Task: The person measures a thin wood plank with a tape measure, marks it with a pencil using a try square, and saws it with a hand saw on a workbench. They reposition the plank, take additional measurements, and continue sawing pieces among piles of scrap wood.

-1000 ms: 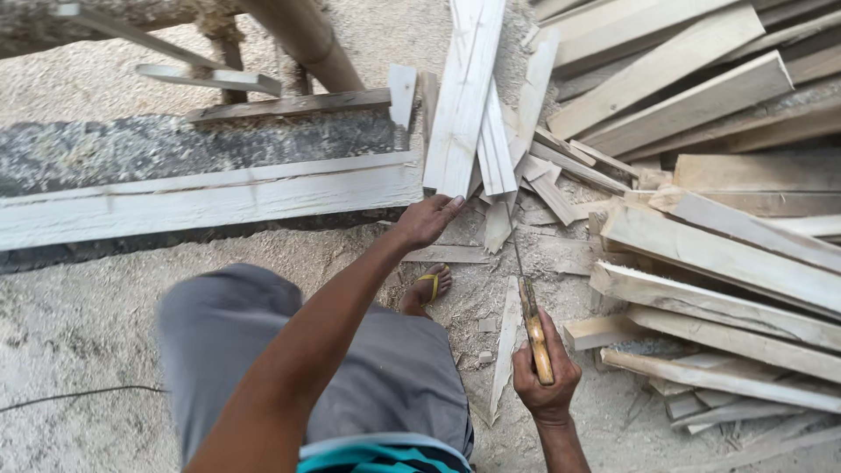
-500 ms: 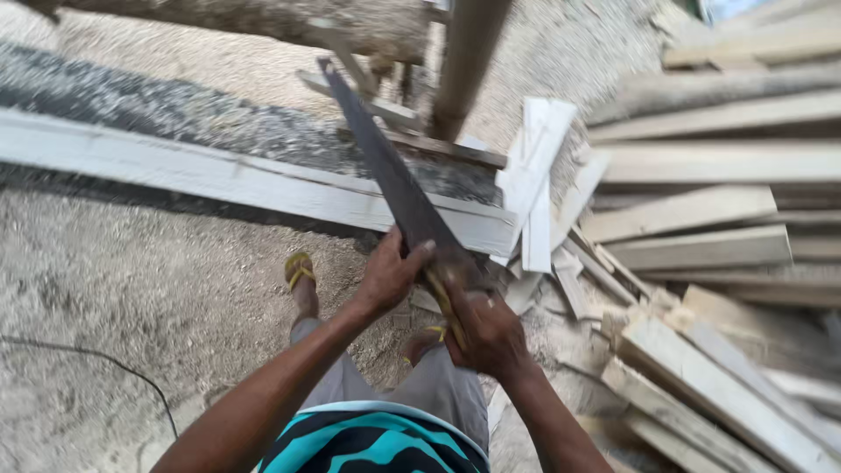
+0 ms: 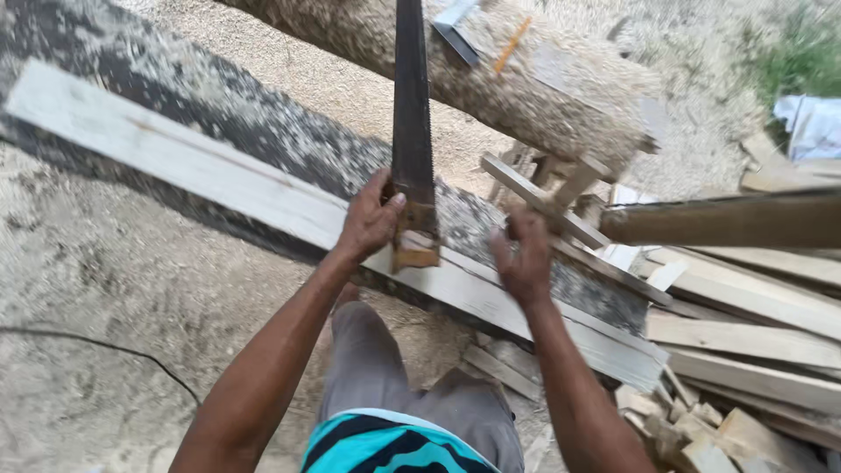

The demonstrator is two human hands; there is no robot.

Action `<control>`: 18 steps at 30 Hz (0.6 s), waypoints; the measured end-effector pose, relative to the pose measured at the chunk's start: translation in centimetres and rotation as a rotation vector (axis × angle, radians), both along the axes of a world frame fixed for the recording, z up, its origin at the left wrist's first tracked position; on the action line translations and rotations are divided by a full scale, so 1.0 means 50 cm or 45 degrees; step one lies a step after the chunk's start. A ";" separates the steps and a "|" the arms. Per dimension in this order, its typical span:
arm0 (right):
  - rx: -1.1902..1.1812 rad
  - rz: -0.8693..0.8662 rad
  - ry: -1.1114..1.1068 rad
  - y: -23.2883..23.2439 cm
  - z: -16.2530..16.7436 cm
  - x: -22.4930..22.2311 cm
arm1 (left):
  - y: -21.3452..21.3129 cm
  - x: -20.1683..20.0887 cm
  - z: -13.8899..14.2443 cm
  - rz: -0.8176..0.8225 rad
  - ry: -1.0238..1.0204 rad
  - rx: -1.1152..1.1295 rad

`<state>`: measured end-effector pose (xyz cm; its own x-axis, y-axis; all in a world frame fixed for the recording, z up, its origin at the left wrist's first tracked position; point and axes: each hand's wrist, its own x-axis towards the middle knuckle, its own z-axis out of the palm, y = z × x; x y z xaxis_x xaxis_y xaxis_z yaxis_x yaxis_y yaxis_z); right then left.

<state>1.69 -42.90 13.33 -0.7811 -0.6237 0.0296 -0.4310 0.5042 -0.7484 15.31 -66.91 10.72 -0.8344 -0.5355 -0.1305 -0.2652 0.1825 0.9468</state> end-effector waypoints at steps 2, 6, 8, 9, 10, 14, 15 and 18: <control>0.074 -0.297 -0.114 -0.097 -0.037 -0.082 | -0.131 -0.023 -0.011 -0.025 -0.161 -0.069; 0.145 -0.638 -0.119 -0.261 -0.099 -0.238 | -0.293 -0.076 -0.043 -0.081 -0.345 0.396; 0.196 -0.693 -0.116 -0.311 -0.118 -0.285 | -0.335 -0.095 -0.076 -0.020 -0.483 0.668; 0.180 -0.727 -0.123 -0.331 -0.124 -0.305 | -0.344 -0.102 -0.094 -0.080 -0.446 0.487; 0.153 -0.754 -0.118 -0.348 -0.127 -0.322 | -0.355 -0.109 -0.111 -0.133 -0.388 0.299; 0.303 -0.788 0.022 -0.394 -0.124 -0.372 | -0.393 -0.133 -0.141 -0.342 -0.592 -0.358; 0.348 -0.767 0.039 -0.402 -0.120 -0.380 | -0.402 -0.133 -0.137 -0.279 -0.535 -0.392; 0.390 -0.807 -0.119 -0.412 -0.117 -0.396 | -0.433 -0.153 -0.110 -0.109 -0.315 -0.483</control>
<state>-18.13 -63.50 7.48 -0.9871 -0.0178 -0.1592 0.0741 0.8303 -0.5524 7.69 -88.57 5.21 -0.8460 -0.5146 -0.1392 -0.4437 0.5350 0.7189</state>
